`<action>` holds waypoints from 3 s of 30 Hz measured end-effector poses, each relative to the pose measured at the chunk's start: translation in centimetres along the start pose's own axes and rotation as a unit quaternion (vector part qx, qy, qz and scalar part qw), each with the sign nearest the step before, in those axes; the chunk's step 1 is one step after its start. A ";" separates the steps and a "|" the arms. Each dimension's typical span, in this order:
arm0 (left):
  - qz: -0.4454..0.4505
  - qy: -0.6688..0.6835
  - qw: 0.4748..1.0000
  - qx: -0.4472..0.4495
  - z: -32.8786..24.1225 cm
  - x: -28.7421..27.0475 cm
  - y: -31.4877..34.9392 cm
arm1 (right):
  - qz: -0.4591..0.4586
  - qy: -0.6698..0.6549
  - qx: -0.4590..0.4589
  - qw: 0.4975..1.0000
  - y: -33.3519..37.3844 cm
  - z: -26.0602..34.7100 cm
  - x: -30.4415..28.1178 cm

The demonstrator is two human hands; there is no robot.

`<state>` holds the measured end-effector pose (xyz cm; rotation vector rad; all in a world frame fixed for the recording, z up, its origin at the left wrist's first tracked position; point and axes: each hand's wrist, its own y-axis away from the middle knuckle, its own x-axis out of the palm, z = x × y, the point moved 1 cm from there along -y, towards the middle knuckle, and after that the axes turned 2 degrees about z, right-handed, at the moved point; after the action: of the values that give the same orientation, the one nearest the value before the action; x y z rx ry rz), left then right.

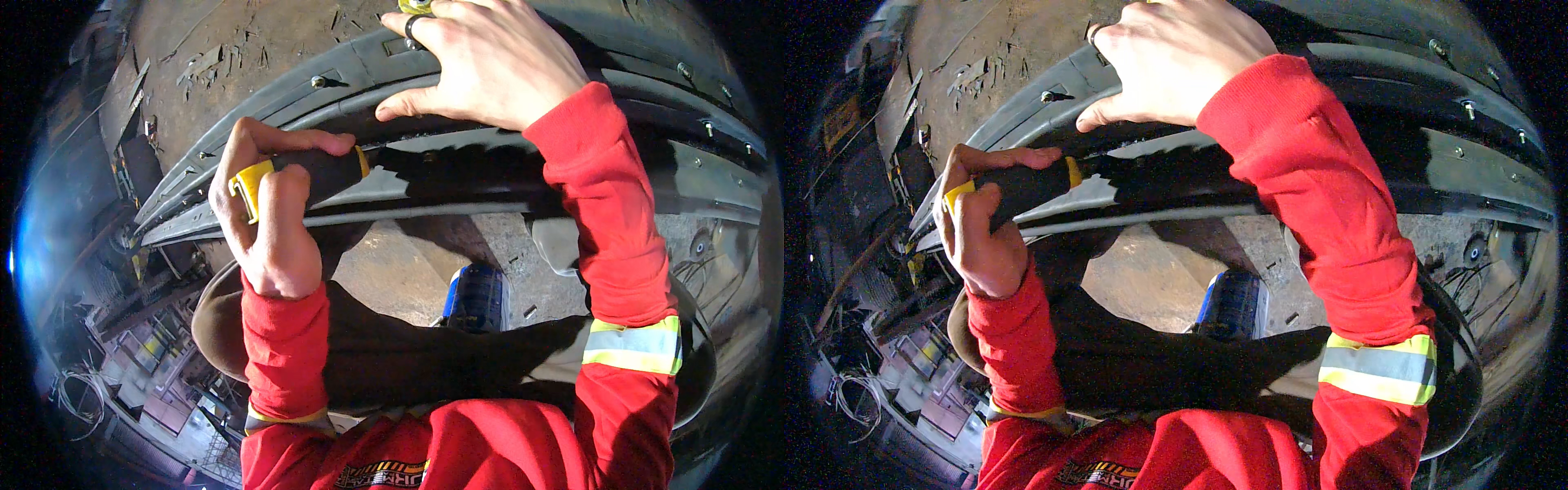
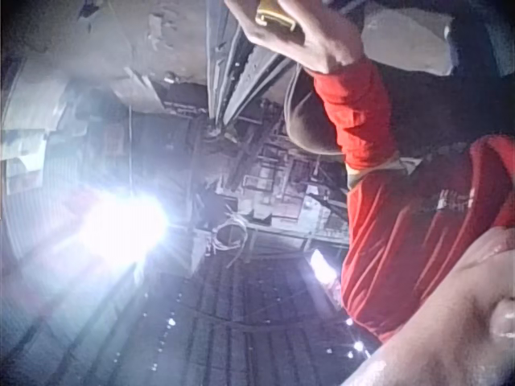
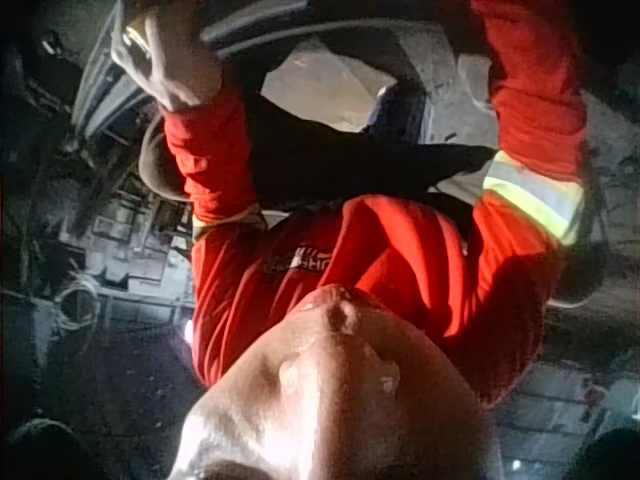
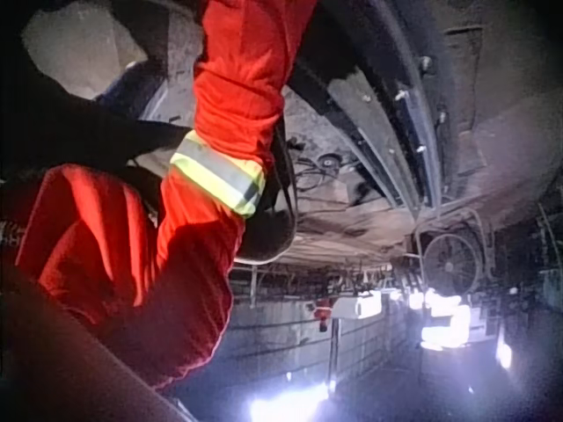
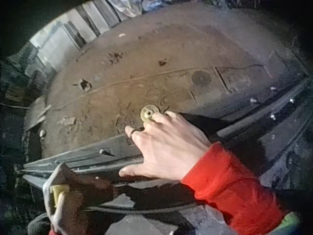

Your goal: The person uses a yellow utility knife to scrape and remove old sealant or adhesive from the seam of a large, curved metal panel. The person works methodically along the joint, using the blade to pry and cut away the material while holding the panel steady with the other hand.

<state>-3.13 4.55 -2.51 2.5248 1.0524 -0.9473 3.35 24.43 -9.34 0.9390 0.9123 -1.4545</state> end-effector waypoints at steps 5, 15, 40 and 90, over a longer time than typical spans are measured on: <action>0.001 0.029 1.000 -0.007 1.3 0.1 -0.3 | 0.005 -0.008 -0.006 1.000 -0.2 0.2 -0.2; 0.017 0.019 1.000 -0.010 1.0 0.0 -1.3 | 0.014 -0.011 -0.007 1.000 -0.3 -0.1 0.1; 0.040 0.021 0.998 -0.054 0.1 -0.3 -1.0 | -0.031 -0.010 -0.020 0.999 0.1 -0.2 0.3; -0.008 0.142 0.989 0.039 -1.3 0.2 4.4 | 0.003 -0.032 -0.001 0.999 0.1 -0.1 -0.7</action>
<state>0.69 2.14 -1.78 2.7805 1.1321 -0.6557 3.47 24.76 -8.67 0.8873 0.8623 -1.4698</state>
